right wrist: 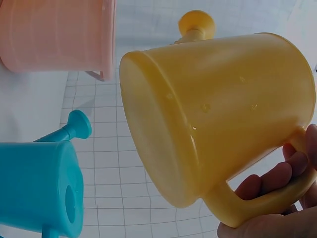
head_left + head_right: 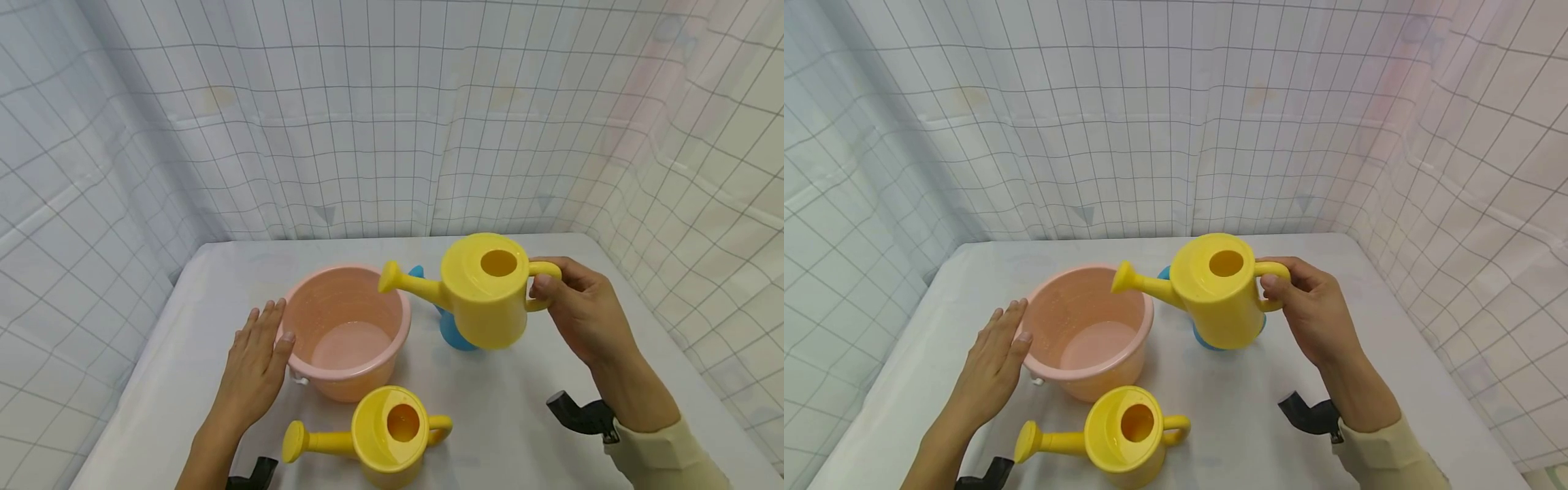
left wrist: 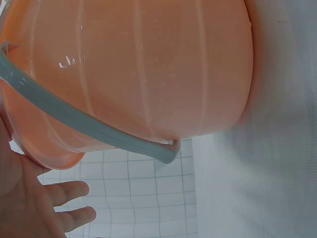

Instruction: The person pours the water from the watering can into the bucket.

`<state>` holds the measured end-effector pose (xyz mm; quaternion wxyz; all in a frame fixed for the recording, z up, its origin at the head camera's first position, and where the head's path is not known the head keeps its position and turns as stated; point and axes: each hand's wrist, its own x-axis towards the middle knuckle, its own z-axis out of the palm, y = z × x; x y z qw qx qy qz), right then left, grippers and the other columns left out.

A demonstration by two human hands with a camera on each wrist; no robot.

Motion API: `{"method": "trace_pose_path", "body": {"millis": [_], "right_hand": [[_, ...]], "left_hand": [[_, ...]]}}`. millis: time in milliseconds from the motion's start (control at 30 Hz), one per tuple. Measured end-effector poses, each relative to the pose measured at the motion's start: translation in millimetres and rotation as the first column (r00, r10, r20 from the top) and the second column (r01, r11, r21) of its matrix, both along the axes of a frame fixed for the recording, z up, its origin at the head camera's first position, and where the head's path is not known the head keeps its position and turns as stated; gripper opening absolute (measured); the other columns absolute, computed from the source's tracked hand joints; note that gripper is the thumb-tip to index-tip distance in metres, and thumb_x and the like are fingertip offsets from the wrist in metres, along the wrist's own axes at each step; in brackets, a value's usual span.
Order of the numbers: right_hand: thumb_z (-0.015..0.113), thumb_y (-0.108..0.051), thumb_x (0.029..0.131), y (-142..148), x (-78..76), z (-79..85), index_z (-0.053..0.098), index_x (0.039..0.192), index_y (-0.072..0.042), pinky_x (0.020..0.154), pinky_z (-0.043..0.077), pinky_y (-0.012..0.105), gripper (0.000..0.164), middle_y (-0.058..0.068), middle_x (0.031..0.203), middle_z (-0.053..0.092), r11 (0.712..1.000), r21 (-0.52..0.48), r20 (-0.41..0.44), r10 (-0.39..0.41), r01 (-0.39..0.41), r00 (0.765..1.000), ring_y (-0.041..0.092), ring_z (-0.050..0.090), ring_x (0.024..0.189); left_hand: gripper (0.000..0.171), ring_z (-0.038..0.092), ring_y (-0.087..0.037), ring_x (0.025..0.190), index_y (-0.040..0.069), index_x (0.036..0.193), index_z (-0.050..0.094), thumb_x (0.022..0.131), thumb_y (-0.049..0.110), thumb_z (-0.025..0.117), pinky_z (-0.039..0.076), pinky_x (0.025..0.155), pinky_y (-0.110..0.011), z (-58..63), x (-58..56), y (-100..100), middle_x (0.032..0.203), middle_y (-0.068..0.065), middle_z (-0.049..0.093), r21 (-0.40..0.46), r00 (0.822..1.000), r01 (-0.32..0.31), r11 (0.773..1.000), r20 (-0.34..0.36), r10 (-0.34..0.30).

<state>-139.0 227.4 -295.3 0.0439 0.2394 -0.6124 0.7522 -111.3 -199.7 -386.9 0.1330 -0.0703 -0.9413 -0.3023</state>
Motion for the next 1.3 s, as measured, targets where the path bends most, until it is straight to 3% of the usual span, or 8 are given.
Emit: {"method": "trace_pose_path", "body": {"millis": [500,700,1300], "right_hand": [[0.048,0.006,0.093,-13,-12.5,24.1,0.065,0.106,0.001,0.075,0.047,0.022,0.022,0.002,0.102,0.066,0.996,0.088,-0.038,0.012,-0.008,0.999,0.016,0.052,0.090],[0.052,-0.001,0.094,-19,-14.3,31.2,0.065,0.108,0.000,0.076,0.049,0.024,0.019,0.002,0.101,0.064,0.980,0.198,-0.022,-0.033,0.037,0.999,0.018,0.050,0.093],[0.056,-0.008,0.094,-33,-21.0,48.3,0.065,0.111,0.000,0.085,0.050,0.023,0.021,0.003,0.108,0.067,0.945,0.324,-0.021,-0.036,0.041,0.999,0.022,0.055,0.105]], "left_hand": [[0.054,0.010,-0.039,0.147,0.027,0.152,0.018,0.101,0.038,0.035,0.007,0.111,-0.068,0.1,-0.4,0,0.156,-0.016,0.023,0.000,1.000,-0.006,1.000,-0.004,0.006],[0.054,0.010,-0.039,0.147,0.027,0.152,0.019,0.101,0.038,0.035,0.007,0.110,-0.069,0.5,-0.4,0,0.156,-0.016,0.023,0.001,1.000,-0.005,1.000,-0.003,0.005],[0.054,0.009,-0.038,0.147,0.027,0.152,0.018,0.101,0.037,0.035,0.007,0.111,-0.068,-0.4,-0.8,0,0.156,-0.017,0.023,0.006,1.000,-0.001,1.000,0.000,0.001]]}}
